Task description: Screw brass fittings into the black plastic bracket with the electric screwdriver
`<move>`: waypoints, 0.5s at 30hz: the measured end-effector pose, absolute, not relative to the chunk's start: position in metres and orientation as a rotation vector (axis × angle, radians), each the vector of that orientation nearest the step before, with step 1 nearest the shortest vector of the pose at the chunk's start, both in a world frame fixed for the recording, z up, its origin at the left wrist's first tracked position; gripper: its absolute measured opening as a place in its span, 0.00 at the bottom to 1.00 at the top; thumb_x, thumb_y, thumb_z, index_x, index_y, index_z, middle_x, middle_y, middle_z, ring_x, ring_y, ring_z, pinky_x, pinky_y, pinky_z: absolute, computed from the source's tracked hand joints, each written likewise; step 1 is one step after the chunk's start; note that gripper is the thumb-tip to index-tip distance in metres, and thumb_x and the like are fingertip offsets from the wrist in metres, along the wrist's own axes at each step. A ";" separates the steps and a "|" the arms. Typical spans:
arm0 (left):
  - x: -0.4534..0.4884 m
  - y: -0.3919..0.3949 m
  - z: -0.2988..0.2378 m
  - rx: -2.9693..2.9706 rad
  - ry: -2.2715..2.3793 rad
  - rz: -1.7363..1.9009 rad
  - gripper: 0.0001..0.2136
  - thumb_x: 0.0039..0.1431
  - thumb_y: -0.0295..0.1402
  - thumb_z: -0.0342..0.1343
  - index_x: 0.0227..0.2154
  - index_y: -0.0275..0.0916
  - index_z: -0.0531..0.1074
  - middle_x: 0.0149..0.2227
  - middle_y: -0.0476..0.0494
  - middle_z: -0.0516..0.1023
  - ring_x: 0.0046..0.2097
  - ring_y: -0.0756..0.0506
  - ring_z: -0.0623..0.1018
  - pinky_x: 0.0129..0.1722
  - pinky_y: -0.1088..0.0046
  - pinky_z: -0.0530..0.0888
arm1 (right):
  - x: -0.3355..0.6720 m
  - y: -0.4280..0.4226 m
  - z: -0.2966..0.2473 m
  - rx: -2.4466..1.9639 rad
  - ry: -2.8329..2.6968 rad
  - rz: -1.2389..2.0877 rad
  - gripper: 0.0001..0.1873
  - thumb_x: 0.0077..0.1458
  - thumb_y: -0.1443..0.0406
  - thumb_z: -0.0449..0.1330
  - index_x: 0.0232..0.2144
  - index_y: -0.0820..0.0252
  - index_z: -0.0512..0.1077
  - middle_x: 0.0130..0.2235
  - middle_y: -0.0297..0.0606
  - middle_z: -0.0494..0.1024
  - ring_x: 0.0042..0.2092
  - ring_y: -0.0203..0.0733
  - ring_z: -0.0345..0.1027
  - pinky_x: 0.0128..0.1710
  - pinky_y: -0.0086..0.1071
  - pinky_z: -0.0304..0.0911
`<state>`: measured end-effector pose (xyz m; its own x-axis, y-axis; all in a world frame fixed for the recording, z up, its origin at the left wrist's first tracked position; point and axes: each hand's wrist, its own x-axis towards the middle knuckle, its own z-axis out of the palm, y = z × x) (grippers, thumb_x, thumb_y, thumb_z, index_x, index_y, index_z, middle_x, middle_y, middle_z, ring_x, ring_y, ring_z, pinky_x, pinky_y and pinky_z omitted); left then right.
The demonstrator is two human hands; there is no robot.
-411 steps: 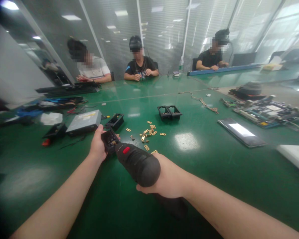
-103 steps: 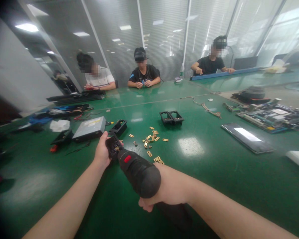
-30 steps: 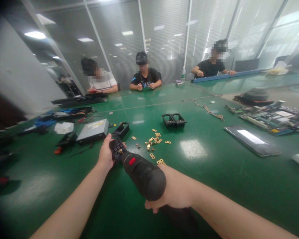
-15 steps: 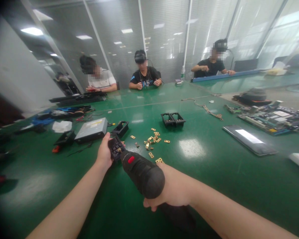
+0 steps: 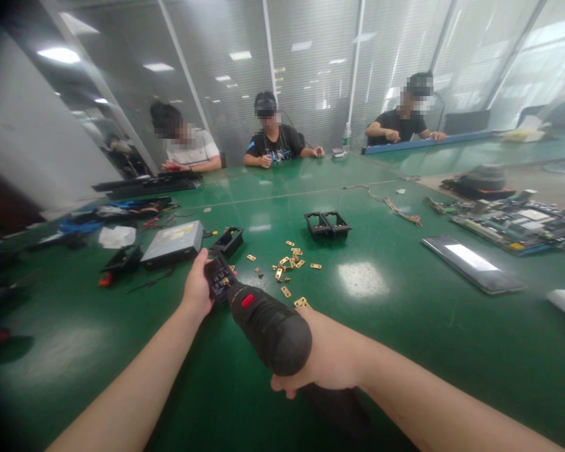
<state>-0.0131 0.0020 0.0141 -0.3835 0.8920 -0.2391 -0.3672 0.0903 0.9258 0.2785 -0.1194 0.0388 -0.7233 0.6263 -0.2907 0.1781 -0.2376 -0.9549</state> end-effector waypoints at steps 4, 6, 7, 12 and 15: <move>-0.012 0.001 0.015 0.560 1.311 1.530 0.17 0.81 0.52 0.69 0.49 0.42 0.81 0.32 0.43 0.86 0.28 0.37 0.88 0.30 0.64 0.87 | 0.282 -0.123 0.050 -0.960 -1.686 2.027 0.41 0.49 0.63 0.94 0.65 0.56 0.93 0.31 0.30 0.88 0.34 0.46 0.86 0.39 0.35 0.80; -0.012 0.001 0.015 0.563 1.313 1.531 0.16 0.83 0.51 0.67 0.49 0.42 0.81 0.32 0.42 0.86 0.28 0.38 0.87 0.30 0.64 0.87 | 0.284 -0.123 0.050 -0.941 -1.676 2.030 0.41 0.50 0.63 0.94 0.66 0.56 0.92 0.32 0.30 0.88 0.35 0.45 0.86 0.40 0.35 0.81; -0.012 0.001 0.016 0.568 1.314 1.531 0.15 0.83 0.49 0.66 0.48 0.42 0.81 0.32 0.42 0.86 0.28 0.38 0.87 0.30 0.65 0.86 | 0.284 -0.122 0.048 -0.929 -1.676 2.034 0.42 0.50 0.63 0.94 0.66 0.56 0.92 0.33 0.30 0.88 0.35 0.45 0.86 0.40 0.35 0.80; -0.012 0.002 0.016 0.558 1.305 1.537 0.15 0.83 0.49 0.66 0.50 0.41 0.83 0.32 0.41 0.87 0.28 0.36 0.88 0.29 0.64 0.86 | 0.282 -0.117 0.033 -0.915 -1.714 2.046 0.43 0.48 0.65 0.94 0.67 0.55 0.93 0.33 0.29 0.88 0.33 0.44 0.85 0.37 0.34 0.80; -0.012 0.002 0.016 0.558 1.310 1.533 0.14 0.85 0.47 0.64 0.50 0.41 0.83 0.32 0.41 0.86 0.28 0.37 0.87 0.30 0.64 0.86 | 0.283 -0.116 0.028 -0.922 -1.741 2.029 0.42 0.50 0.64 0.94 0.66 0.56 0.93 0.33 0.31 0.88 0.35 0.45 0.86 0.38 0.34 0.81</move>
<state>-0.0119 0.0021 0.0156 -0.3915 0.8854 -0.2506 -0.3854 0.0895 0.9184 0.2827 -0.1158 0.0275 -0.7439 0.6128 -0.2665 0.1700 -0.2121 -0.9624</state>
